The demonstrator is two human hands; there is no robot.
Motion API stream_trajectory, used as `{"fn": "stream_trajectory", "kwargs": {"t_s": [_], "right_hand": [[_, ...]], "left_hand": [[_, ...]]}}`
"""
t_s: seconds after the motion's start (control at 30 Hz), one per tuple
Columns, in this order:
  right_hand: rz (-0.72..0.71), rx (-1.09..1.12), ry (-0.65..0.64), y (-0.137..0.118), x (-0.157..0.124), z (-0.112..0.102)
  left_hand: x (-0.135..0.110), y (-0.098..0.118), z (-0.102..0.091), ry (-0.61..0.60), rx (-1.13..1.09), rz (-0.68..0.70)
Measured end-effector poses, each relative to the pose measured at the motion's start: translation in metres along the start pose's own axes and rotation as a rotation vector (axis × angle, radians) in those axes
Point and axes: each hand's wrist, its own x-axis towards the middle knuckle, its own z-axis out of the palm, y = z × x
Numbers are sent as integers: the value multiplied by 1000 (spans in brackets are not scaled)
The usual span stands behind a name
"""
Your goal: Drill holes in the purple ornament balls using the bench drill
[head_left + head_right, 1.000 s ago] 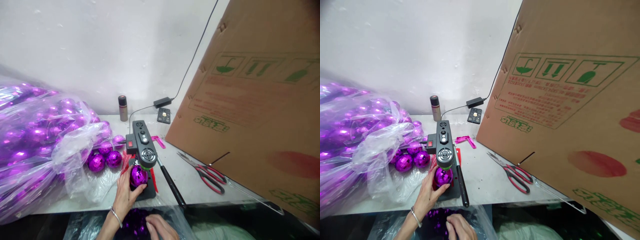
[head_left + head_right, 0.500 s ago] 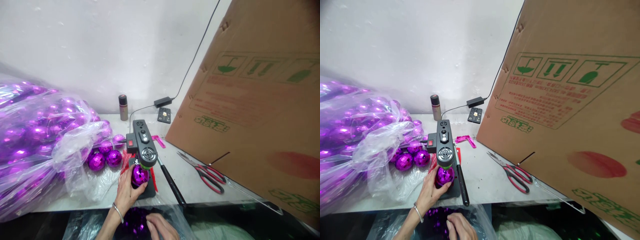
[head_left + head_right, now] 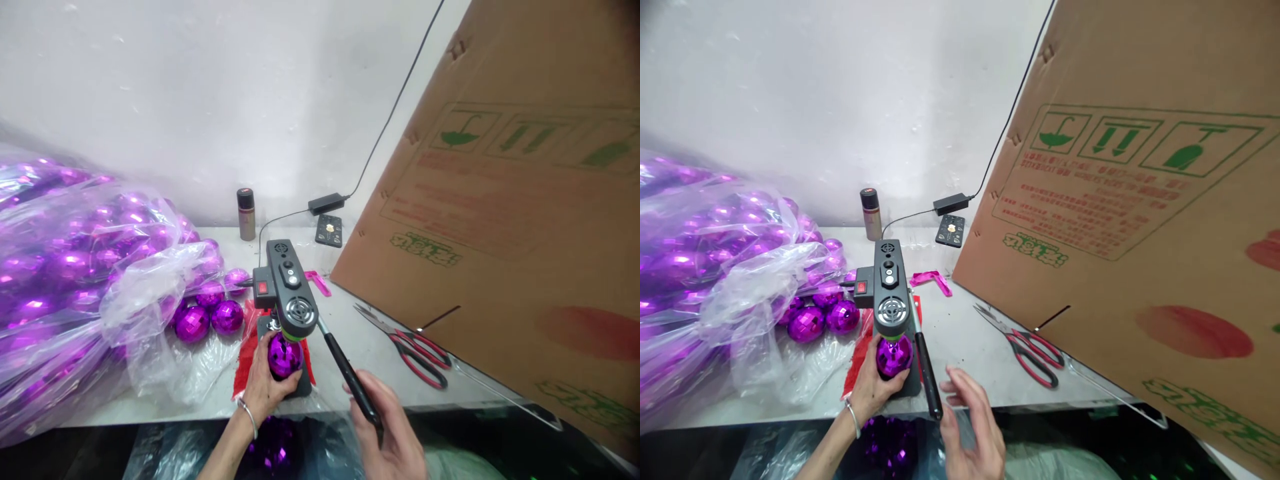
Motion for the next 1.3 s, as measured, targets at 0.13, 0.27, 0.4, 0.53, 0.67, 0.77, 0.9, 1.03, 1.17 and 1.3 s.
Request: {"fn": "stream_trajectory", "kwargs": {"t_s": [0.13,0.27,0.4,0.53,0.67,0.77,0.9,1.03,1.17,1.3], "right_hand": [[-227,62,90,-13,45,16],[-427,83,126,-30,76,30],[-379,150,34,-37,87,43],[-312,224,135,-37,81,60],[-285,232,172,-38,75,66],[-280,240,203,-42,76,68],[-279,268,236,-47,79,71],[-271,269,225,-47,78,71],[-253,272,233,-45,75,71],[-234,273,221,-43,72,72]], "left_hand": [[0,-1,-1,-20,-5,17],[-1,3,-5,-73,11,14],[-3,8,-5,-62,33,-1],[-4,9,-2,-55,38,-10],[-5,8,-2,-55,35,-9],[-6,7,-1,-49,33,-20],[-6,5,2,-42,29,-26],[-4,9,1,-48,21,-28],[-3,14,-2,-73,15,-26],[-2,14,-3,-79,27,-37]]}}
